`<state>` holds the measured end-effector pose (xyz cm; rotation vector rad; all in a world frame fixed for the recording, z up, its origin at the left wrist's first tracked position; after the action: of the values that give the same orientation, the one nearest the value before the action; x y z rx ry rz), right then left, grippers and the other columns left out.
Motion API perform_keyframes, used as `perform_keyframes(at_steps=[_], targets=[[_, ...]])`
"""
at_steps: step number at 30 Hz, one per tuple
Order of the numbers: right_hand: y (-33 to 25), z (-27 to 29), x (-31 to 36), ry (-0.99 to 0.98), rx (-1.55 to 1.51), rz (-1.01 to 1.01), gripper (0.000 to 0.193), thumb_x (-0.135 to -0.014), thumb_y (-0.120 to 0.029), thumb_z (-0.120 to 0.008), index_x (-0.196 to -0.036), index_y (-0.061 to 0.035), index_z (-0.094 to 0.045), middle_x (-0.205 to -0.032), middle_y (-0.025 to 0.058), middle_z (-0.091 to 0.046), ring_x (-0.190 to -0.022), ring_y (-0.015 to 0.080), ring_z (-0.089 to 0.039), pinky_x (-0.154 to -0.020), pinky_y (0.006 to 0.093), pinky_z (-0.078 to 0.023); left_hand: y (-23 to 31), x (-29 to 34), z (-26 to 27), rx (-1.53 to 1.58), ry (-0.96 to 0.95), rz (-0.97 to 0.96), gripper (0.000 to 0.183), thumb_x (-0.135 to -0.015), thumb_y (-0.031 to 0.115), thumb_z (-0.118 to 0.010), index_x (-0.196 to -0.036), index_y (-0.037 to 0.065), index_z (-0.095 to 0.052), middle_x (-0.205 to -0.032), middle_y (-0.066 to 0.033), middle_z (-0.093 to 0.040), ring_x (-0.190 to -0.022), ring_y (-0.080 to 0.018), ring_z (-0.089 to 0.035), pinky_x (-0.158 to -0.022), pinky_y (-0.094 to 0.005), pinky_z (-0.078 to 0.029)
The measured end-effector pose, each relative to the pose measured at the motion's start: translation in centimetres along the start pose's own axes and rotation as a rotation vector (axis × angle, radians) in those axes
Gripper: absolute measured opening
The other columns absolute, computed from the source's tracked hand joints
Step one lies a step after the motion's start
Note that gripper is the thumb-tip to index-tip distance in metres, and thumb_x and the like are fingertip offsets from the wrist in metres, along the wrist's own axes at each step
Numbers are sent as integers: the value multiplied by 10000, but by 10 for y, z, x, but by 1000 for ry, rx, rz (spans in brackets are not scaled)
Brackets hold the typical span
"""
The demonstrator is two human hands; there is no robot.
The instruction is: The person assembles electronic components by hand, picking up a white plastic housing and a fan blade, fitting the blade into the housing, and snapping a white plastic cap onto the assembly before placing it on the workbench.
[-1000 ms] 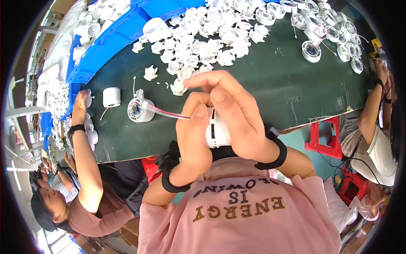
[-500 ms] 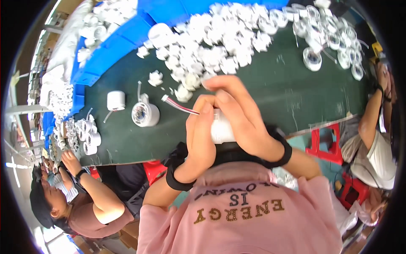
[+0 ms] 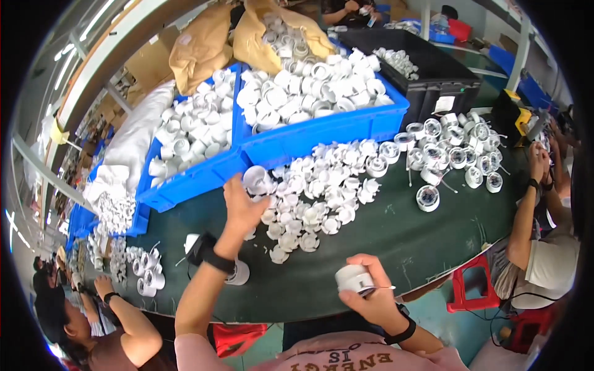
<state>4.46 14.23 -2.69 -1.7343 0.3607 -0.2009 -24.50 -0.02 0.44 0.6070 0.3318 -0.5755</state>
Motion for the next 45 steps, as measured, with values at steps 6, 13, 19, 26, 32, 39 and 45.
perform_keyframes(at_steps=[6,13,19,26,32,39,45], targets=[[-2,-11,15,-60,85,-21,672,-750,-74,-762,-1273,-56,-340,-1168,103,-497,-1034,148,-520,-854,290,-452,-75,-29,-63,388,-101,316,569,-675,230,-845,-1100,-29,-568,-1006,-99,-644,-884,-151,-613,-747,-295,-504],[-31,37,-12,76,-212,56,693,-762,-151,-777,-1287,-42,-338,-1256,141,-496,-1101,230,-553,-885,351,-502,82,35,-13,786,-652,272,493,-717,159,-804,-1133,2,-591,-933,-56,-660,-818,-112,-625,-723,-261,-511],[-50,5,-33,-242,-25,-12,595,-896,-387,-620,-1279,10,-400,-1165,108,-536,-932,146,-572,-713,271,-503,153,125,-8,923,-1176,169,606,-843,396,-684,-1260,-4,-501,-1000,-61,-625,-921,-132,-589,-797,-279,-471],[-33,-4,-28,-255,-76,-21,585,-904,-313,-629,-1332,24,-419,-1203,99,-518,-955,145,-569,-784,271,-483,136,170,-22,1208,-1269,579,639,-923,588,-445,-1212,21,-495,-807,-9,-592,-611,-63,-553,-472,-197,-413],[-5,-4,-11,-371,-94,-166,581,-843,-147,-711,-1318,23,-423,-1300,128,-482,-1117,190,-553,-899,324,-469,134,178,-13,1433,-1140,745,647,-939,527,-461,-1355,46,-348,-1095,-95,-570,-842,-171,-624,-580,-260,-482],[-12,-12,-8,-319,88,2,644,-791,-133,-759,-1318,11,-418,-1252,113,-414,-1036,195,-583,-849,321,-482,132,186,-2,1336,-835,559,572,-983,419,-421,-1397,47,-291,-1135,-97,-506,-868,-124,-541,-649,-236,-440],[-17,-18,-2,-309,172,27,695,-800,-262,-760,-1333,24,-417,-1190,111,-421,-959,187,-588,-789,301,-489,134,188,12,1255,-694,359,585,-994,400,-396,-1417,18,-263,-1152,-99,-498,-895,-124,-517,-703,-238,-441]])
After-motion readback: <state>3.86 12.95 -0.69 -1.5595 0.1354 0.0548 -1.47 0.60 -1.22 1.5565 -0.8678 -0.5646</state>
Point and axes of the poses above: each hand's wrist, its own x-axis away from the middle knuckle, its own z-axis out of the back of the hand, y = z × x, the point moved 9 cm from there along -x, towards the middle knuckle
